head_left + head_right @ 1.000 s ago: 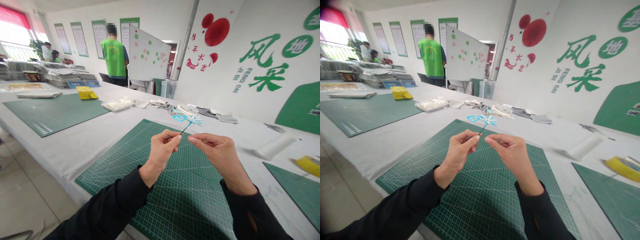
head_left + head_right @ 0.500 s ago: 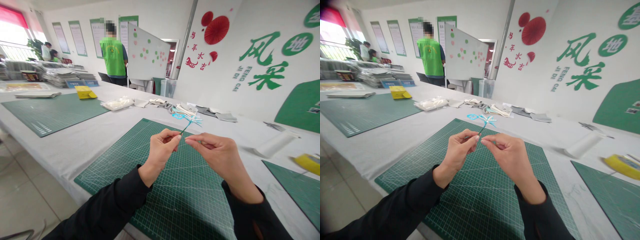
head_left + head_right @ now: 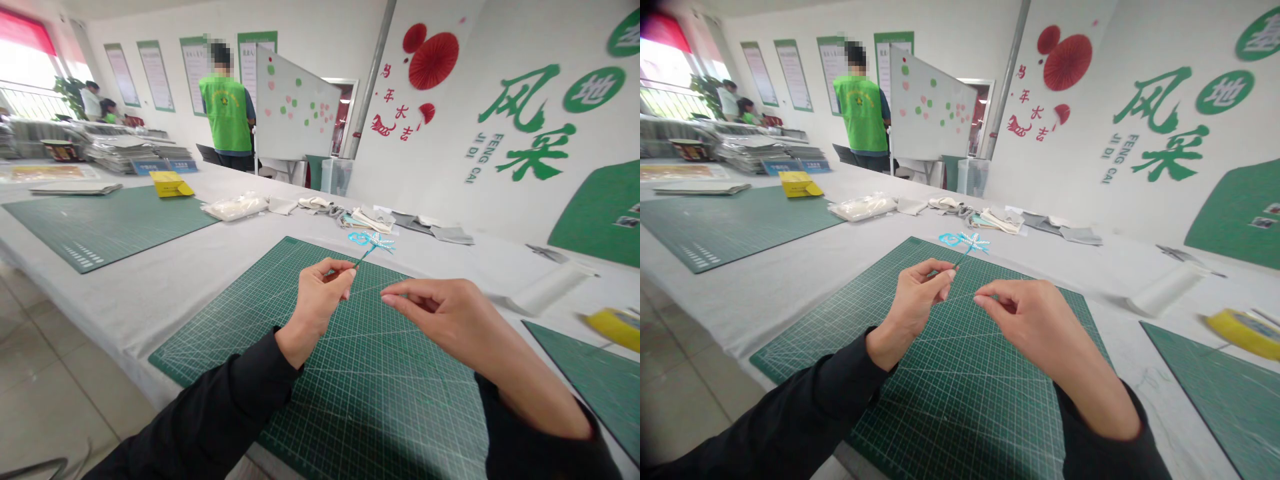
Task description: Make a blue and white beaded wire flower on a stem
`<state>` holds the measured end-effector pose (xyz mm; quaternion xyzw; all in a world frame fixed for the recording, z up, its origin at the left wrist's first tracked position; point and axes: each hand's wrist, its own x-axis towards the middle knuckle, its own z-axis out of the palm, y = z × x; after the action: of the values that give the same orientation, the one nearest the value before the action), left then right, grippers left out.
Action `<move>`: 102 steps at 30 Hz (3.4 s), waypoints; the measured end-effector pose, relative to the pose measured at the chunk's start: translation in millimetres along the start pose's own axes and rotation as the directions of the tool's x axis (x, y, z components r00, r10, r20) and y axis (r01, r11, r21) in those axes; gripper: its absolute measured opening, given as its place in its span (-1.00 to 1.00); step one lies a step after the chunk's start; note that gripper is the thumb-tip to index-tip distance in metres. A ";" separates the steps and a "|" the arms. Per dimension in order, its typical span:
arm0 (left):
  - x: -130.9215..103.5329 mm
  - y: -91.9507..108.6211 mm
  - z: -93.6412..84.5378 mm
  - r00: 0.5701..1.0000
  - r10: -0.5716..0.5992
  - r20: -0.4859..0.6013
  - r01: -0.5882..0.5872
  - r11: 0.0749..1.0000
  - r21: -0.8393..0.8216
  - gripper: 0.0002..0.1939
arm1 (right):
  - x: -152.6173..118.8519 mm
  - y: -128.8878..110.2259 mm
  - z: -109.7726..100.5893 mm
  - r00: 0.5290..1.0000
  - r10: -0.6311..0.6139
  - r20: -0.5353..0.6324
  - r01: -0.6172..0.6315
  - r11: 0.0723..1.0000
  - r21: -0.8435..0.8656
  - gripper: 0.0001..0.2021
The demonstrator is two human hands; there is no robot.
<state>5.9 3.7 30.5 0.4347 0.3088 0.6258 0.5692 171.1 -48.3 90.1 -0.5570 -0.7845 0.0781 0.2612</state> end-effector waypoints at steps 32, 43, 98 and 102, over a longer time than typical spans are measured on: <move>-4.9 -2.9 -10.8 0.832 -0.206 0.515 -0.132 0.828 0.545 -0.88 | -27.8 -3.6 -54.1 0.665 -0.619 -0.418 0.233 0.704 -0.671 -0.94; -4.5 12.6 -19.5 0.559 -0.321 0.765 -0.044 0.910 0.413 -0.89 | -3.5 53.7 -50.0 0.668 -0.561 -0.489 0.171 0.755 -0.633 -0.85; 9.5 -4.7 -17.2 0.812 -0.184 0.554 0.281 0.955 -0.095 -0.86 | 11.0 28.0 37.4 0.986 -0.012 0.169 -0.098 0.773 0.627 -0.82; 7.5 -8.5 -14.1 0.807 -0.180 0.562 0.299 0.946 -0.128 -0.89 | -0.1 31.9 45.9 0.995 0.096 0.028 -0.090 0.727 0.680 -0.81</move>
<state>-2.7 14.0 18.5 0.4888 0.1195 0.4285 0.7504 174.9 -28.9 37.9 -0.4617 -0.6714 0.3702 0.4461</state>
